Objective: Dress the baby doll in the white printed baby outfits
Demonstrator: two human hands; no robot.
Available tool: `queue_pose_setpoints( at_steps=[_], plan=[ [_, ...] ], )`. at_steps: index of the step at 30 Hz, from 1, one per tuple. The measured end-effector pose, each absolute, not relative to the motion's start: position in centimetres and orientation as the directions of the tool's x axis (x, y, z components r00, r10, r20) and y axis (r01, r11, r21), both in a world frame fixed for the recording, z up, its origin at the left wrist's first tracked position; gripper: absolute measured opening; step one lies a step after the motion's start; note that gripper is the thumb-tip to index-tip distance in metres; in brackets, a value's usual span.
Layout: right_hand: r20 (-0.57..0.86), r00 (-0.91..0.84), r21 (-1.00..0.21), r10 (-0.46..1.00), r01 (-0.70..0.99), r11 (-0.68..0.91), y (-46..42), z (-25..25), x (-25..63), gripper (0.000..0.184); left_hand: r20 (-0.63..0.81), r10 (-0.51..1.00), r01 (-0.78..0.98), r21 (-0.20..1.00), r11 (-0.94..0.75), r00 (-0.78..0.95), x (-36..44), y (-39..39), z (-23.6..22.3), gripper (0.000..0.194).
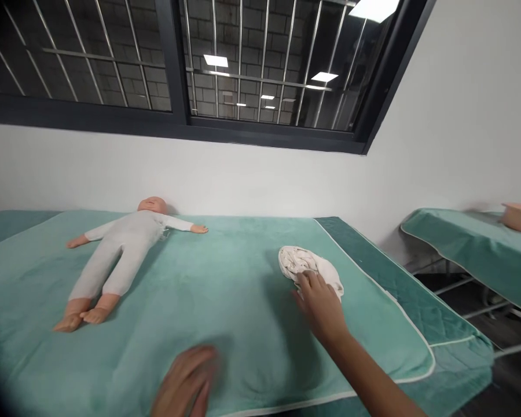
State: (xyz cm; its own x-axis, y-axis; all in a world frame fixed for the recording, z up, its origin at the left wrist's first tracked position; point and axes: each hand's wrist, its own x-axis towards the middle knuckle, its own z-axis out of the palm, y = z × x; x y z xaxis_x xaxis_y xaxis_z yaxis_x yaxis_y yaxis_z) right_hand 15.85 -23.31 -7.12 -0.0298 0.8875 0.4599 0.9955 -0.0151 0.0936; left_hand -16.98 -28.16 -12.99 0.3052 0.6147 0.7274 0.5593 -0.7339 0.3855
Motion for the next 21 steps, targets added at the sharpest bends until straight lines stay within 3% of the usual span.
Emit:
queue_pose_setpoints(
  at_steps=[1,3,5,8,11,13,15,19,21],
  plan=[
    [0.426,0.009,0.132,0.905,0.989,-0.072,-22.0,-6.8,16.3,0.022,0.619,0.669,0.532,0.433,-0.728,0.412,-16.1,-27.0,-12.4,0.050],
    [0.359,0.052,0.153,0.932,0.982,-0.114,-20.1,-6.4,16.9,0.017,0.531,0.727,0.500,0.529,-0.686,0.436,-14.0,-23.9,-11.2,0.039],
    [0.331,0.054,0.081,0.942,0.993,-0.085,-18.9,-6.1,17.1,0.018,0.410,0.806,0.467,0.663,-0.584,0.426,-11.6,-20.5,-10.4,0.034],
    [0.365,0.061,-0.213,0.929,0.977,0.019,-17.8,-5.5,16.3,0.025,0.250,0.891,0.326,0.865,-0.381,0.378,-8.7,-16.1,-9.7,0.032],
    [0.422,0.134,-0.549,0.897,0.825,0.135,-17.7,-5.2,13.0,0.025,0.130,0.915,0.021,0.989,-0.149,0.383,-7.2,-13.6,-9.4,0.045],
    [0.477,0.103,-0.641,0.873,0.720,0.265,-18.4,-5.3,9.8,0.019,0.096,0.912,-0.169,0.985,-0.030,0.399,-7.1,-12.9,-9.2,0.054],
    [0.466,-0.019,-0.656,0.884,0.663,0.360,-19.6,-5.6,6.4,0.017,0.085,0.900,-0.306,0.950,0.056,0.429,-7.5,-12.9,-9.1,0.056],
    [0.344,-0.247,-0.715,0.906,0.557,0.423,-21.7,-6.2,2.7,0.013,0.026,0.876,-0.479,0.845,0.238,0.482,-8.7,-13.3,-8.5,0.055],
    [0.366,-0.224,-0.717,0.903,0.552,0.427,-21.9,-6.5,3.1,0.014,-0.005,0.889,-0.520,0.809,0.273,0.458,-8.9,-13.4,-8.3,0.055]
  ],
)
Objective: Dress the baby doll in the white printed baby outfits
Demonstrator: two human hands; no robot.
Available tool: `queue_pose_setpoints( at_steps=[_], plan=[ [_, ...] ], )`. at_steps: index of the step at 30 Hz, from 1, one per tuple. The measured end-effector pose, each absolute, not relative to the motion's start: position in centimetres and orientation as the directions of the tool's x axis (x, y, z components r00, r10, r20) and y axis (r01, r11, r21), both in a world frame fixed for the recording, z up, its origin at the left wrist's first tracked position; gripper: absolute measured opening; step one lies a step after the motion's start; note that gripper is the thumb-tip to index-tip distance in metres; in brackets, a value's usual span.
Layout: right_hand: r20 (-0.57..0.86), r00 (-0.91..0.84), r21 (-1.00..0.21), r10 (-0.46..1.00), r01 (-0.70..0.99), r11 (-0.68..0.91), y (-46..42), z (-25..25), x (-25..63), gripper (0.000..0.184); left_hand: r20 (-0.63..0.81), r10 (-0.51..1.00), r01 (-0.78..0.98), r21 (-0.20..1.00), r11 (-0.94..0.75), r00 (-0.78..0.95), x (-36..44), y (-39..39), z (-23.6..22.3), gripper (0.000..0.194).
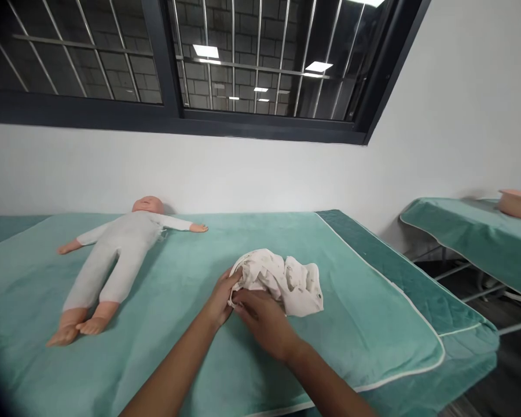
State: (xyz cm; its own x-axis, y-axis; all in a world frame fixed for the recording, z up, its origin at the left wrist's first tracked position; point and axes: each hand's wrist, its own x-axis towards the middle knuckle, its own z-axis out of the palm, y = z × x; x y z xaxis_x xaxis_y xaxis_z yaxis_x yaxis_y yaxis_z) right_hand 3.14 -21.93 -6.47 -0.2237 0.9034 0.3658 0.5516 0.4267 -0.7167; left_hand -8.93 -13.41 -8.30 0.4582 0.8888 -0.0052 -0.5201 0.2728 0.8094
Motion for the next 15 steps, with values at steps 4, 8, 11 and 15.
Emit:
queue_pose_setpoints(
  at_steps=[4,8,11,15],
  plan=[
    [0.539,0.092,-0.618,0.837,0.718,0.320,-21.1,-7.2,6.0,0.022,-0.043,0.925,-0.543,0.799,0.259,0.377,-8.8,-13.5,-8.4,0.057],
    [0.489,0.153,-0.631,0.859,0.742,0.227,-20.3,-7.0,6.5,0.047,-0.047,0.867,-0.436,0.850,0.295,0.496,-8.7,-14.4,-7.7,0.058],
    [0.407,0.109,-0.768,0.907,0.578,0.275,-20.2,-5.4,5.7,0.037,-0.080,0.806,-0.289,0.909,0.300,0.586,-9.2,-15.2,-5.6,0.055],
    [0.357,0.327,-0.895,0.875,0.389,0.219,-20.1,-2.6,6.4,0.026,-0.008,0.881,-0.255,0.956,0.145,0.472,-11.1,-15.3,-1.5,0.051]
  ],
)
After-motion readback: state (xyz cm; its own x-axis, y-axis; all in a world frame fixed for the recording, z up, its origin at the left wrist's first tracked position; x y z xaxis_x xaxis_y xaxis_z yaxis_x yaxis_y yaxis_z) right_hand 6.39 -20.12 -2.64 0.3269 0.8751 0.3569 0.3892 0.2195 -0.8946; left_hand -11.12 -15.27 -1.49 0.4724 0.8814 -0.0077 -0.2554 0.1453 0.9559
